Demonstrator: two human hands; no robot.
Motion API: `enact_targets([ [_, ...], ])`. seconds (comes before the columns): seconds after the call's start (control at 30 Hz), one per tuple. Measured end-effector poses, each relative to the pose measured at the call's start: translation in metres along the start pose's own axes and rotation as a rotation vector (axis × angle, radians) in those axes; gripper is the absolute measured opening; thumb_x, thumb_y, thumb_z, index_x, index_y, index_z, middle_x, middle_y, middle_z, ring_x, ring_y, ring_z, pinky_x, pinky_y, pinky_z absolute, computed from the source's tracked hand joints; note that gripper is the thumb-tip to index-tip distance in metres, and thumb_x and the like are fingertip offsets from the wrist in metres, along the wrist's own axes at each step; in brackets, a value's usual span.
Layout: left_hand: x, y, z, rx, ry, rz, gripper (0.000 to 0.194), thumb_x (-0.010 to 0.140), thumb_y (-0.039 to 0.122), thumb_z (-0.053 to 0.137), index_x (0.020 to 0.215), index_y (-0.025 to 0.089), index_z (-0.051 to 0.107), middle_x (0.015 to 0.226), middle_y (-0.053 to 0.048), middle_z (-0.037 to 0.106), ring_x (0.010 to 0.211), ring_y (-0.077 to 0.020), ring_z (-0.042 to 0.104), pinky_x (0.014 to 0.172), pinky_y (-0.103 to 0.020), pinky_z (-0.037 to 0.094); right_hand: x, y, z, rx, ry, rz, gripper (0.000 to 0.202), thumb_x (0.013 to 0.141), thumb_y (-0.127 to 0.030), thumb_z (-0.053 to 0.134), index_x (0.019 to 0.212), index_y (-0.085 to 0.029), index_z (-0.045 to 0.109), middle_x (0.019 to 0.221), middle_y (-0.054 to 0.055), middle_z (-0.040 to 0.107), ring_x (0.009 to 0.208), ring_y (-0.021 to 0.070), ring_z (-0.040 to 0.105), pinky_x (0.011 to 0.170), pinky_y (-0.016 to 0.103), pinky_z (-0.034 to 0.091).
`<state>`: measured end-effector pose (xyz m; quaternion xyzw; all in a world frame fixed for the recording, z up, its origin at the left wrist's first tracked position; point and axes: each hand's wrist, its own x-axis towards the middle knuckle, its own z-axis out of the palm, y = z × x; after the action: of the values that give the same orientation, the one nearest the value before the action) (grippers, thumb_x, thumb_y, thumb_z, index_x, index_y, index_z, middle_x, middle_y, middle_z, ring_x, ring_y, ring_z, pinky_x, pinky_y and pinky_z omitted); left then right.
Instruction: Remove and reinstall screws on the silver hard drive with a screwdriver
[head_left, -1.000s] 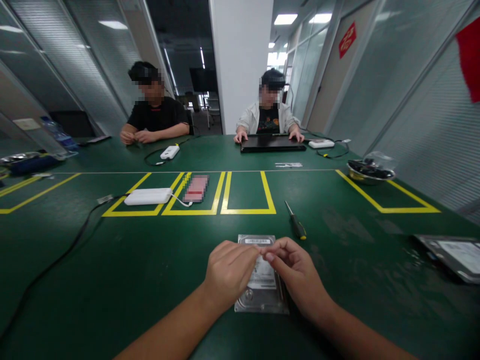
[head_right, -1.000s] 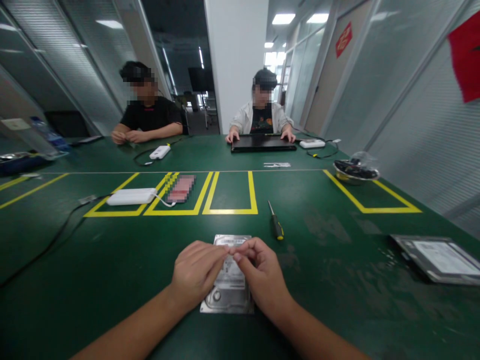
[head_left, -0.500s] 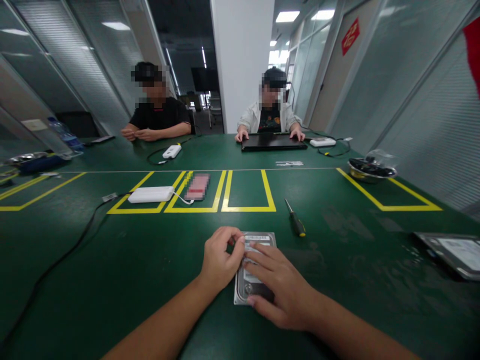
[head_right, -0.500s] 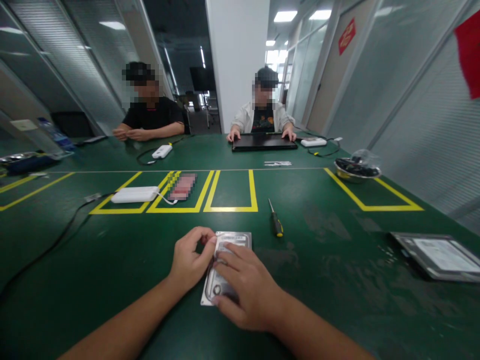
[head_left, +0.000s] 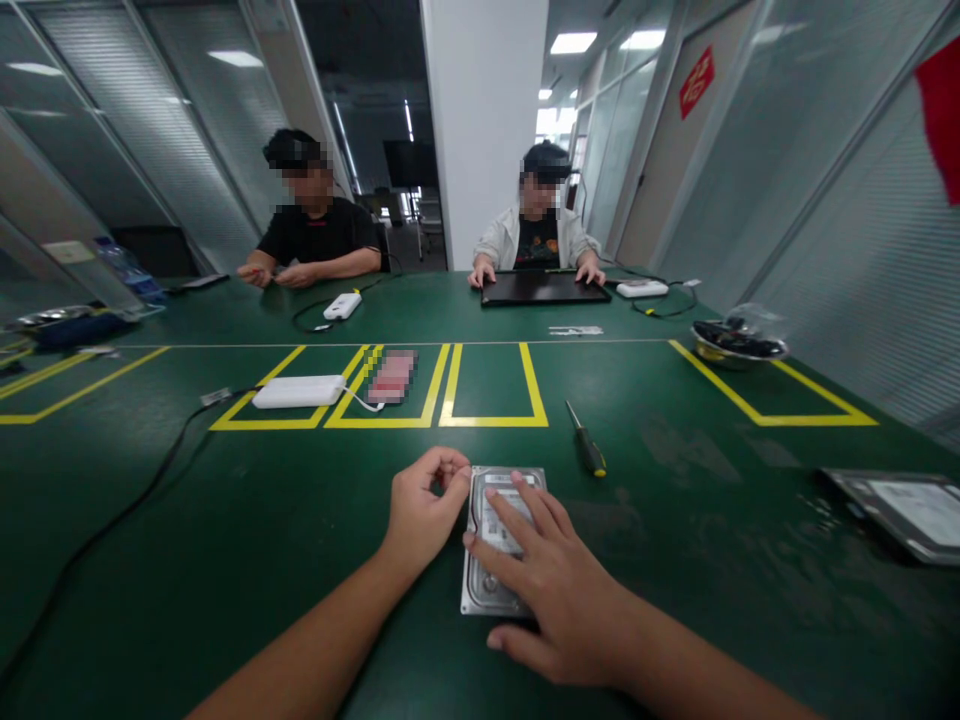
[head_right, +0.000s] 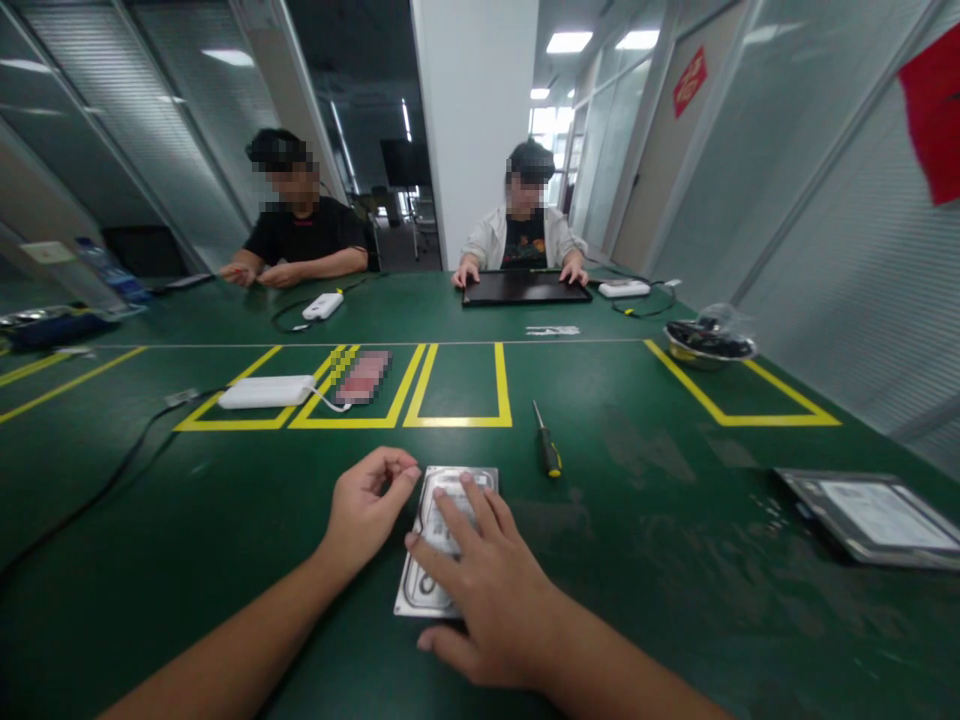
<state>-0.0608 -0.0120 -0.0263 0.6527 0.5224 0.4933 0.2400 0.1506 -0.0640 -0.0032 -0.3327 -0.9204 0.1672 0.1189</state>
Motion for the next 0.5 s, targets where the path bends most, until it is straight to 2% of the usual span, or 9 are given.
enact_targets([
  [0.1,0.003,-0.004,0.0,0.001,-0.002,-0.037,0.015,0.091,0.03,0.056,0.089,0.017,0.062,0.073,0.001,0.06,0.067,-0.0137,0.056,0.064,-0.024,0.043,-0.001,-0.001,0.002,-0.006,-0.018,0.046,0.079,0.085,-0.062,0.062,0.153,-0.036,0.03,0.161,0.008,0.004,0.144,0.0438,-0.008,0.112,0.068,0.002],
  [0.23,0.008,-0.007,0.0,0.003,-0.02,-0.089,0.018,0.092,0.032,0.054,0.085,0.017,0.059,0.072,0.001,0.058,0.066,-0.014,0.055,0.063,-0.024,0.042,0.001,-0.003,0.002,-0.006,-0.054,0.094,0.078,0.084,-0.056,0.066,0.152,-0.038,0.032,0.16,0.009,0.005,0.143,0.0472,-0.006,0.108,0.074,0.001],
  [0.5,0.011,-0.012,0.0,-0.017,-0.136,-0.11,0.017,0.092,0.032,0.054,0.084,0.017,0.059,0.072,0.001,0.059,0.065,-0.0143,0.054,0.061,-0.024,0.041,0.004,-0.006,0.004,-0.002,-0.091,0.129,0.077,0.084,-0.053,0.068,0.151,-0.04,0.033,0.161,0.008,0.004,0.143,0.0466,-0.008,0.107,0.075,0.005],
])
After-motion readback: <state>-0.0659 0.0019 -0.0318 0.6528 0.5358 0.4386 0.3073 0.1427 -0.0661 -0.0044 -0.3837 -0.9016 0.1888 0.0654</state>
